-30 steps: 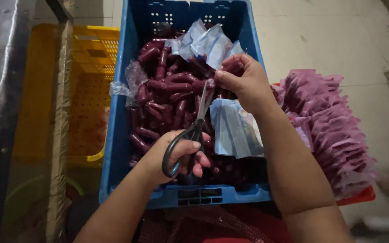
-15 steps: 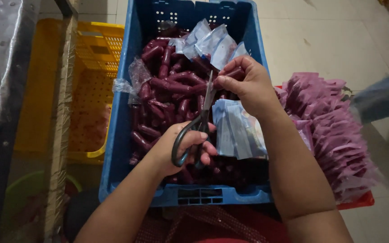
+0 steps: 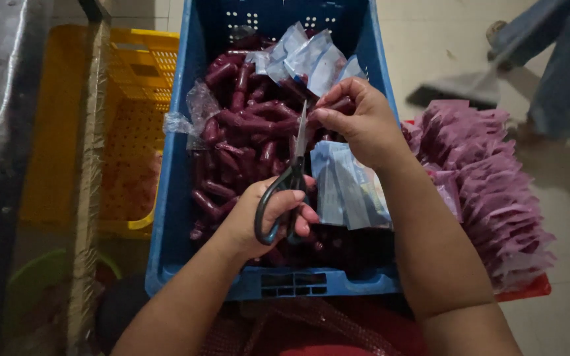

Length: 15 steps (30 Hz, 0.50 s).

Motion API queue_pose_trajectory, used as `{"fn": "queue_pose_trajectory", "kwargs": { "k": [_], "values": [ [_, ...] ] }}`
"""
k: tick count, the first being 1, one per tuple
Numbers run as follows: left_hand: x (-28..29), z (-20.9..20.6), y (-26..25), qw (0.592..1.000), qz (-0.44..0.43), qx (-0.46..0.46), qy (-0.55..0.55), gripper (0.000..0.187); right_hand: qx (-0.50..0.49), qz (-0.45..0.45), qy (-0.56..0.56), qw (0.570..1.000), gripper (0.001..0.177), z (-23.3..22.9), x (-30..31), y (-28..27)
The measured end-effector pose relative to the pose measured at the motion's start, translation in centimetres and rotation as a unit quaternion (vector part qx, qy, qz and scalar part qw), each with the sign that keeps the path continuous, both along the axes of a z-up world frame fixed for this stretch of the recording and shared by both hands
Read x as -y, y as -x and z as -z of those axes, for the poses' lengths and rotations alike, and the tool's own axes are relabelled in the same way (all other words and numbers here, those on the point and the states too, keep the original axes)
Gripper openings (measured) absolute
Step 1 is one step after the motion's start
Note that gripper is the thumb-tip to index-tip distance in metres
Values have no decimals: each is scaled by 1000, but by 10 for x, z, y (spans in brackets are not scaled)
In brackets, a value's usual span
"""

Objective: The person fills clear plastic packets with meat sticks from a blue crate, using scissors to separate the sticks when necessary, and places the filled packets onto a stack.

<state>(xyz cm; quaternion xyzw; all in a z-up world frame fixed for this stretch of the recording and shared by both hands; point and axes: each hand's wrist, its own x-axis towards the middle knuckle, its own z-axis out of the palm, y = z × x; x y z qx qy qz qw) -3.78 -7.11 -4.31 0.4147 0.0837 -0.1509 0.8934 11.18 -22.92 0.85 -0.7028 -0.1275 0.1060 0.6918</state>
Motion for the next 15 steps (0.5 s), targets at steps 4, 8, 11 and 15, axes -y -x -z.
{"fn": "queue_pose_trajectory", "kwargs": {
  "k": [4, 8, 11, 15],
  "values": [
    [1, 2, 3, 1000, -13, 8, -4, 41, 5, -7, 1, 1000, 24, 2, 0, -1],
    [-1, 7, 6, 999, -42, 0, -18, 36, -25, -2, -12, 1000, 24, 0, -1, -1],
    [-12, -10, 10, 999, -24, -30, -26, 35, -54, -2, -63, 997, 24, 3, 4, -8],
    [-37, -24, 29, 995, -20, -31, -88, 37, -113, 24, -140, 983, 31, 20, -5, -25]
  ]
}}
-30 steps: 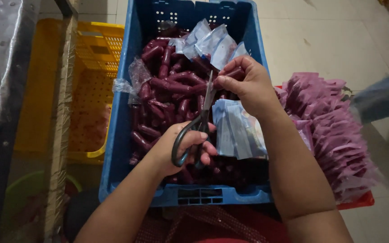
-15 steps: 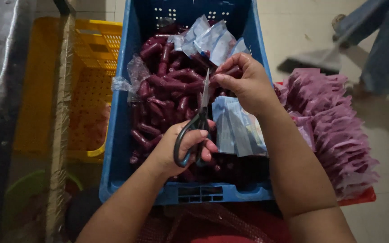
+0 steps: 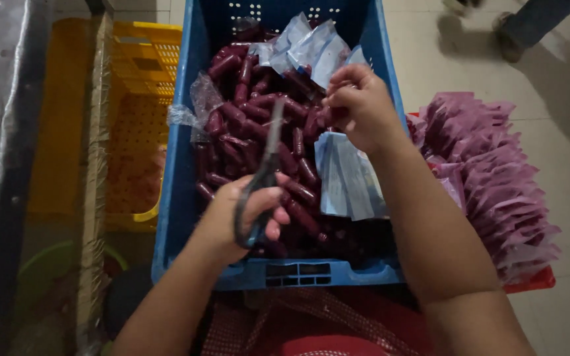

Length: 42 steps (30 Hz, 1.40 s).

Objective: The person fills clear plastic packets with meat sticks from a blue crate, using scissors to separate the sticks when necessary, and places the filled packets onto a stack.

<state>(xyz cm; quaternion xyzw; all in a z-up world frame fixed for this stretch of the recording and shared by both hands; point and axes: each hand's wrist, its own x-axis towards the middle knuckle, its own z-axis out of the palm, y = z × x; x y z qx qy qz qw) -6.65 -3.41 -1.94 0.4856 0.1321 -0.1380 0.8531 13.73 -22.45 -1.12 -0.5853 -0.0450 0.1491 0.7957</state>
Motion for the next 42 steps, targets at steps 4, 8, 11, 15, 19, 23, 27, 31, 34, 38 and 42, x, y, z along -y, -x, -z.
{"fn": "queue_pose_trajectory", "kwargs": {
  "k": [4, 8, 11, 15, 19, 23, 27, 31, 34, 38, 42],
  "values": [
    [-24, -6, 23, 999, -30, 5, -25, 48, 81, -92, 228, 966, 34, -4, -35, 13],
    [-33, 1, 40, 993, -72, -33, -84, 47, 250, -225, 624, 705, 32, 21, -66, 14],
    [-38, 4, 45, 993, -60, -42, -92, 47, 231, -281, 694, 621, 49, 31, -82, 21],
    [-41, 0, 45, 994, -29, -28, -98, 43, 246, -285, 663, 647, 41, 19, -88, 30],
    [-43, 0, 46, 996, -3, -20, -83, 39, 231, -325, 599, 694, 37, -26, -60, 43],
    [-38, -2, 47, 993, 75, -18, -89, 25, 151, -314, 550, 759, 32, -55, -42, 51],
    [-32, 0, 43, 984, 141, -21, -106, 26, 105, -309, 530, 783, 24, -42, -27, 47],
    [-26, -5, 33, 980, 155, -25, -120, 27, 149, -308, 550, 762, 27, -44, -20, 58],
    [-26, -5, 23, 981, 148, -30, -123, 27, 176, -302, 558, 753, 27, -49, -19, 61],
    [-29, 4, 11, 980, 138, -39, -140, 24, 241, -290, 589, 715, 24, -50, -18, 56],
    [-33, 7, 4, 977, 147, -37, -148, 22, 258, -289, 588, 710, 23, -44, -19, 54]
  ]
}}
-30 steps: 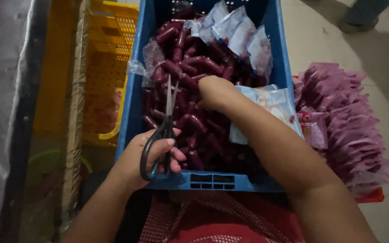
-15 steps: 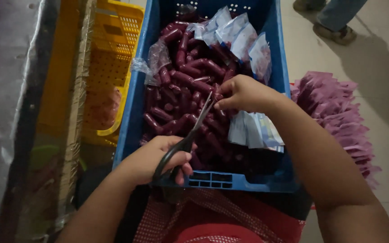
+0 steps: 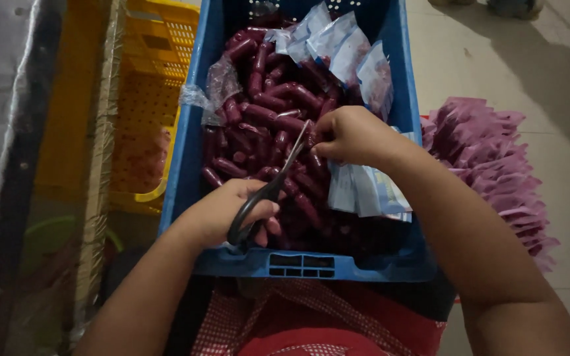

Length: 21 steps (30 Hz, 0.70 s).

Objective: The person fills clear plastic packets with meat sticks from a blue crate, using scissors to separate the sticks when necessary, and places the filled packets onto a stack.

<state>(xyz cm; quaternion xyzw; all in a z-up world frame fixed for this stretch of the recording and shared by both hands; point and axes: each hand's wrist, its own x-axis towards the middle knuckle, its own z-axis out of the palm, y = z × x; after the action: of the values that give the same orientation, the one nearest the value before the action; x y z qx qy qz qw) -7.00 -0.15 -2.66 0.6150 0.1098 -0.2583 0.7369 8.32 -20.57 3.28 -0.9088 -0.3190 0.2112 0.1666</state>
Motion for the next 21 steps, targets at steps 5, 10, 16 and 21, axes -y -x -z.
{"fn": "queue_pose_trajectory", "kwargs": {
  "k": [5, 10, 16, 21],
  "values": [
    [4, 3, -4, 1000, -16, 6, 16, 17, -20, 2, -20, 1000, 26, -1, -1, 5],
    [8, -3, -7, 999, -36, 17, 25, 16, -37, -3, -32, 999, 28, -3, -3, 7],
    [9, 14, -12, 998, -36, 55, 26, 13, -39, -1, -36, 999, 26, 0, -3, 7],
    [9, 12, -8, 997, -49, 37, 41, 16, -67, 19, -36, 997, 22, 18, -2, -5]
  ]
}}
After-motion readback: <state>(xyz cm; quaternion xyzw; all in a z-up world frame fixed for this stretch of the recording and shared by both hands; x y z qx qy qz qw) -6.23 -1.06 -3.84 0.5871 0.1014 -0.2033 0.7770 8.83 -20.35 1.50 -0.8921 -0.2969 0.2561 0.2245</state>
